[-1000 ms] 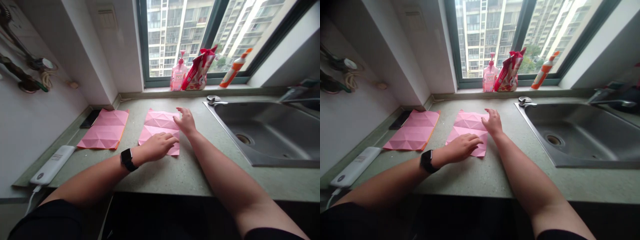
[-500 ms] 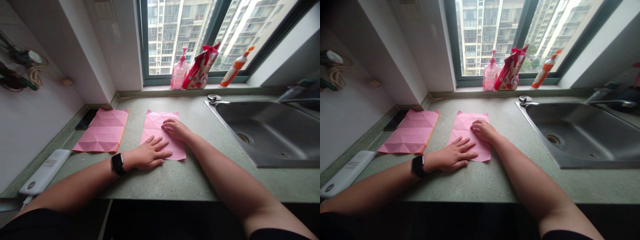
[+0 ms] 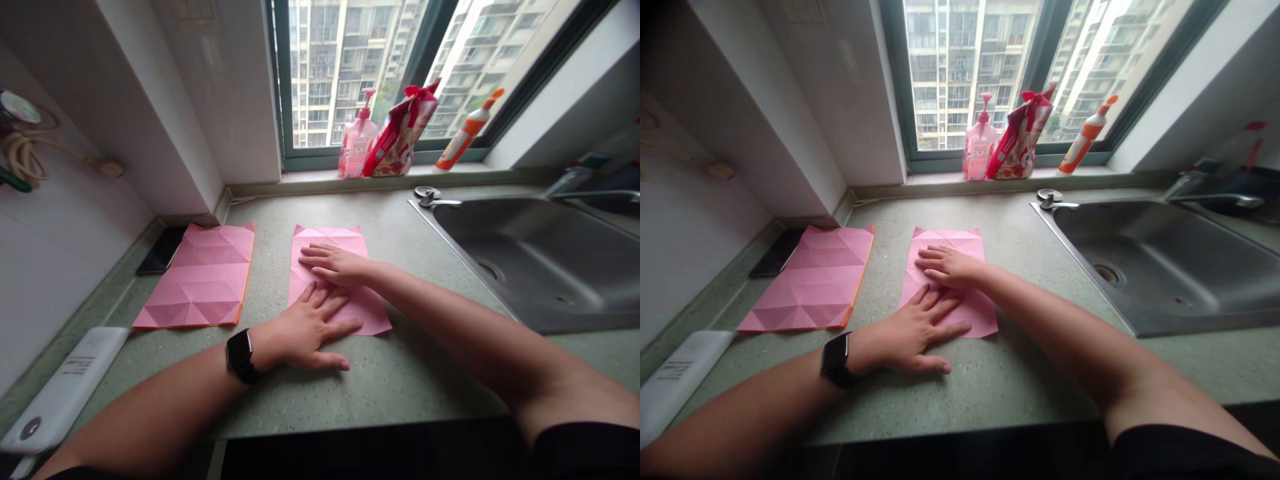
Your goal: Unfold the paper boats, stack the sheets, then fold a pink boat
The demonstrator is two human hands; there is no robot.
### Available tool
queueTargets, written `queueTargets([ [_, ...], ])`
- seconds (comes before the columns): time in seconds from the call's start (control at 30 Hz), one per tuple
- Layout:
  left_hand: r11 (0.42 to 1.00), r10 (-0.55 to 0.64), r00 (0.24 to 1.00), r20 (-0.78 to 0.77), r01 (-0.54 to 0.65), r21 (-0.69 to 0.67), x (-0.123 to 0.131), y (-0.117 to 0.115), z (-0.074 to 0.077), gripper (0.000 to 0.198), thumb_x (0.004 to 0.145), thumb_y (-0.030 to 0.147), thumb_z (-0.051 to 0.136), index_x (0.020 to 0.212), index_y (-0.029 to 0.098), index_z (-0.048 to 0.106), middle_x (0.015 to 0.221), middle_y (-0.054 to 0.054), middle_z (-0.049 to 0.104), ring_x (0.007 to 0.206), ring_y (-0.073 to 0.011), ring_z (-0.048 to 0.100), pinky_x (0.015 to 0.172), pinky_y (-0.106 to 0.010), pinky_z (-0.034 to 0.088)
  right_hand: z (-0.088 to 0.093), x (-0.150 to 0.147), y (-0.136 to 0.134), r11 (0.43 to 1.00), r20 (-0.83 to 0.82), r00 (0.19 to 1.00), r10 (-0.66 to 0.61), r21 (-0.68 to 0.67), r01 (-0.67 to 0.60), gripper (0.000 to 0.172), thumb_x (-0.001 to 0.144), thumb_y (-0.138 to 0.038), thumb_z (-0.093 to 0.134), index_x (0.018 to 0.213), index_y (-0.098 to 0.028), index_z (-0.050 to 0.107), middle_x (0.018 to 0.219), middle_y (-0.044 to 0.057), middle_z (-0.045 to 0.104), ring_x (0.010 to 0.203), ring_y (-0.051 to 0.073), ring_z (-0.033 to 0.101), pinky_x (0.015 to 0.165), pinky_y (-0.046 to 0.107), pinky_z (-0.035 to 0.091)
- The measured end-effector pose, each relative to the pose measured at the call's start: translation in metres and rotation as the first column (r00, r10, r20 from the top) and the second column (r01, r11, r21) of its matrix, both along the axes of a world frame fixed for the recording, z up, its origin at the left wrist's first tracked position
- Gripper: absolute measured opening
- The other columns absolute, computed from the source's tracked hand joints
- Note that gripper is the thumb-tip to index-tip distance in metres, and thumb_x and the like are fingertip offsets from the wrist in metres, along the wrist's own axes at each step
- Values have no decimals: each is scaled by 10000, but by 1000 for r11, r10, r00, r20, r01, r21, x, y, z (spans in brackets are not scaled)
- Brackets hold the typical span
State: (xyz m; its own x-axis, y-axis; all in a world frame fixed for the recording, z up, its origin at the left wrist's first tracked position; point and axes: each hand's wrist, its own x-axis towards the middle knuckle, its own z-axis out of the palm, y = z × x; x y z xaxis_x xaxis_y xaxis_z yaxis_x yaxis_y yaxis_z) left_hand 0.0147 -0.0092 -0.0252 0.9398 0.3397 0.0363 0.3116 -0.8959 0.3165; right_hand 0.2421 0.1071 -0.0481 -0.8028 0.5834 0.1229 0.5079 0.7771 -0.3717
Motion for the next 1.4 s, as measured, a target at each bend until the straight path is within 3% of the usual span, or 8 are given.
queueTargets([
  [0.27,999,3,1000,-24,-4,-40,-1,-3,6,863,1005,817,531,1709,325,456,1810,-176,313,1665,-520,239,1328,-759,131,-10,-35,57,990,132,984,-120,85,110,822,1076,-713,476,1749,-251,378,1828,100,281,1707,347,228,1389,538,174],
  [0.43,998,16,999,-37,-18,-52,-1,-3,9,872,998,822,545,1712,332,450,1817,-170,302,1668,-538,221,1323,-774,130,-8,-4,94,943,206,922,-329,118,310,812,1078,-714,415,1757,-273,354,1840,95,242,1715,361,183,1386,571,147],
  [0.77,997,50,998,-40,-52,-57,-1,-2,5,846,1009,833,504,1703,351,463,1824,-140,302,1684,-514,196,1335,-759,120,19,113,89,493,63,491,-869,196,848,771,1120,-514,261,1728,-47,346,1794,236,332,1695,389,256,1356,641,216],
  [0.83,995,77,996,-41,-80,-54,0,-2,2,828,1019,822,494,1702,356,465,1830,-136,288,1683,-519,192,1332,-764,116,23,101,69,570,-64,590,-805,195,798,738,1137,-502,214,1721,-86,386,1758,196,433,1685,350,301,1360,596,258],
  [0.97,994,105,994,-33,-107,-39,2,-2,-2,806,1025,800,506,1701,363,466,1831,-125,290,1682,-508,203,1333,-758,122,12,47,15,910,-67,922,-381,150,387,652,1145,-590,315,1701,-285,466,1761,64,463,1673,285,338,1354,552,308],
  [1.1,994,109,993,-36,-110,-16,3,-2,-2,790,1024,781,527,1696,370,471,1844,-121,251,1682,-502,196,1331,-758,125,-7,12,-16,954,147,945,-293,106,280,679,1119,-659,393,1720,-344,424,1819,37,345,1704,301,252,1378,558,207],
  [1.23,994,110,992,-59,-111,-19,4,-2,-2,808,1029,805,486,1709,370,448,1839,-115,270,1682,-500,198,1332,-755,107,-6,34,-1,830,255,790,-558,146,539,765,1085,-718,385,1741,-326,380,1838,99,279,1705,363,234,1357,632,196],
  [1.4,993,114,991,-77,-115,-15,3,-2,-1,816,1032,797,493,1707,340,454,1842,-127,259,1688,-503,180,1330,-753,90,8,74,23,452,213,414,-885,174,875,808,1090,-683,324,1715,-180,428,1803,223,322,1663,478,293,1282,779,237],
])
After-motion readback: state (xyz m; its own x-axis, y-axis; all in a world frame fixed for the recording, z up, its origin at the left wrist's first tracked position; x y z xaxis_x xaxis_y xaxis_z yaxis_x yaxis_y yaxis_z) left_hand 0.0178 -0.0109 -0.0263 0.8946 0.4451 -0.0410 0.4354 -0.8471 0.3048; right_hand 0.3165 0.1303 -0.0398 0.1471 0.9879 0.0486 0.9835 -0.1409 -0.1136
